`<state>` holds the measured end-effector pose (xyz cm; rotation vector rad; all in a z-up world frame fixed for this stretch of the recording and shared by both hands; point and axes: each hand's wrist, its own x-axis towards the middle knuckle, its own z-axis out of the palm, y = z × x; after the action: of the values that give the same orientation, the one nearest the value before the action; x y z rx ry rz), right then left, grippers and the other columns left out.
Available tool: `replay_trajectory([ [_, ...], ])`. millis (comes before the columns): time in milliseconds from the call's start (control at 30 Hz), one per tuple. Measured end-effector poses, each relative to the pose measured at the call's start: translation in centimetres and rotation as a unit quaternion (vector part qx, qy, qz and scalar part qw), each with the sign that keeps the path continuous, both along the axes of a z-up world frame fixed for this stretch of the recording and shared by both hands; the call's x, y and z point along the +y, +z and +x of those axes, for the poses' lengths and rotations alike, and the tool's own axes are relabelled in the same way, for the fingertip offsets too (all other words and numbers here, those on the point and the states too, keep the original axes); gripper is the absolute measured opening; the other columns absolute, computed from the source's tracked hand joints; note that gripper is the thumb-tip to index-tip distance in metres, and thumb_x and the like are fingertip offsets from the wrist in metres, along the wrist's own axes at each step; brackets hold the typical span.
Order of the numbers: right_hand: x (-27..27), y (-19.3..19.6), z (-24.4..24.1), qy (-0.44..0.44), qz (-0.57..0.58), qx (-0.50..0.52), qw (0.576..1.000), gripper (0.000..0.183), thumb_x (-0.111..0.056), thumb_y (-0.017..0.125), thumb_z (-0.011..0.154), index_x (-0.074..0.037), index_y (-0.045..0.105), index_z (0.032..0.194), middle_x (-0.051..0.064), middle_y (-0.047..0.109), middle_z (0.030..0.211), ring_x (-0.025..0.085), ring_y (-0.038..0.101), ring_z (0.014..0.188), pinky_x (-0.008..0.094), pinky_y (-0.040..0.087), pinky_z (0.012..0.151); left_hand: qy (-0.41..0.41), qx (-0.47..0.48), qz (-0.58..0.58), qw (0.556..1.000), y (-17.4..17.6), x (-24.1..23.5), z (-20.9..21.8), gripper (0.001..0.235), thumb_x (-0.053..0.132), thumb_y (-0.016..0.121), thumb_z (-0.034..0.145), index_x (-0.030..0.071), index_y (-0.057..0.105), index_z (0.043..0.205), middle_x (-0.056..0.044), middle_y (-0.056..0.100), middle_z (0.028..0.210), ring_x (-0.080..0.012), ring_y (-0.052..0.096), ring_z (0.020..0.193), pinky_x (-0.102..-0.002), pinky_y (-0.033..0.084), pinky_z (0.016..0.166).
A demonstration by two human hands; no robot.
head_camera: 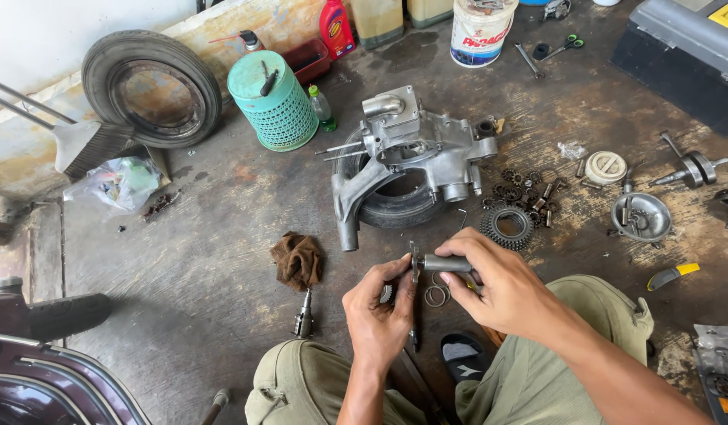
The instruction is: The person sits on the floor and assembles a cylindrical mechanical component. They insert a small metal piece into a larger cylinder, wipe it with a cloth, and then insert a rod into the assembly. The person manipulates the parts by hand to fit them together.
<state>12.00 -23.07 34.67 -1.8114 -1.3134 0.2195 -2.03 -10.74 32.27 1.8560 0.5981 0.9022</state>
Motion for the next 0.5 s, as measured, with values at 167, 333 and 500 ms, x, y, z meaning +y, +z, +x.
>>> replay_trajectory([
  [167,0.3,-0.4,-0.1,-0.008,0.003,-0.016,1.0,0.046,-0.008,0.073,0.08,-0.002,0.063,0.125,0.008,0.071,0.102,0.016,0.062,0.059,0.029,0.05,0.047,0.009,0.011,-0.003,1.0,-0.3,0.1,-0.3,0.026,-0.004,0.075,0.079,0.0,0.077,0.104,-0.007,0.082,0.089,-0.0103,0.069,0.068,-0.023,0.056,0.064],
  [333,0.9,-2.0,0.5,0.017,-0.008,-0.052,0.998,0.033,0.001,0.075,0.075,-0.005,0.062,0.105,0.005,0.066,0.094,0.015,0.062,0.056,0.029,0.052,0.046,0.009,0.01,0.01,1.0,-0.4,0.3,-0.4,0.025,-0.004,0.077,0.078,0.001,0.078,0.102,-0.007,0.082,0.092,-0.0111,0.071,0.07,-0.022,0.056,0.065],
  [500,1.0,-1.1,0.0,0.024,-0.028,-0.007,0.999,0.039,-0.006,0.07,0.079,0.0,0.068,0.117,0.011,0.072,0.099,0.017,0.063,0.068,0.03,0.054,0.055,0.005,-0.002,0.005,1.0,-0.7,0.3,-0.6,0.026,-0.006,0.078,0.078,0.0,0.077,0.103,-0.008,0.082,0.094,-0.012,0.075,0.076,-0.022,0.059,0.07],
])
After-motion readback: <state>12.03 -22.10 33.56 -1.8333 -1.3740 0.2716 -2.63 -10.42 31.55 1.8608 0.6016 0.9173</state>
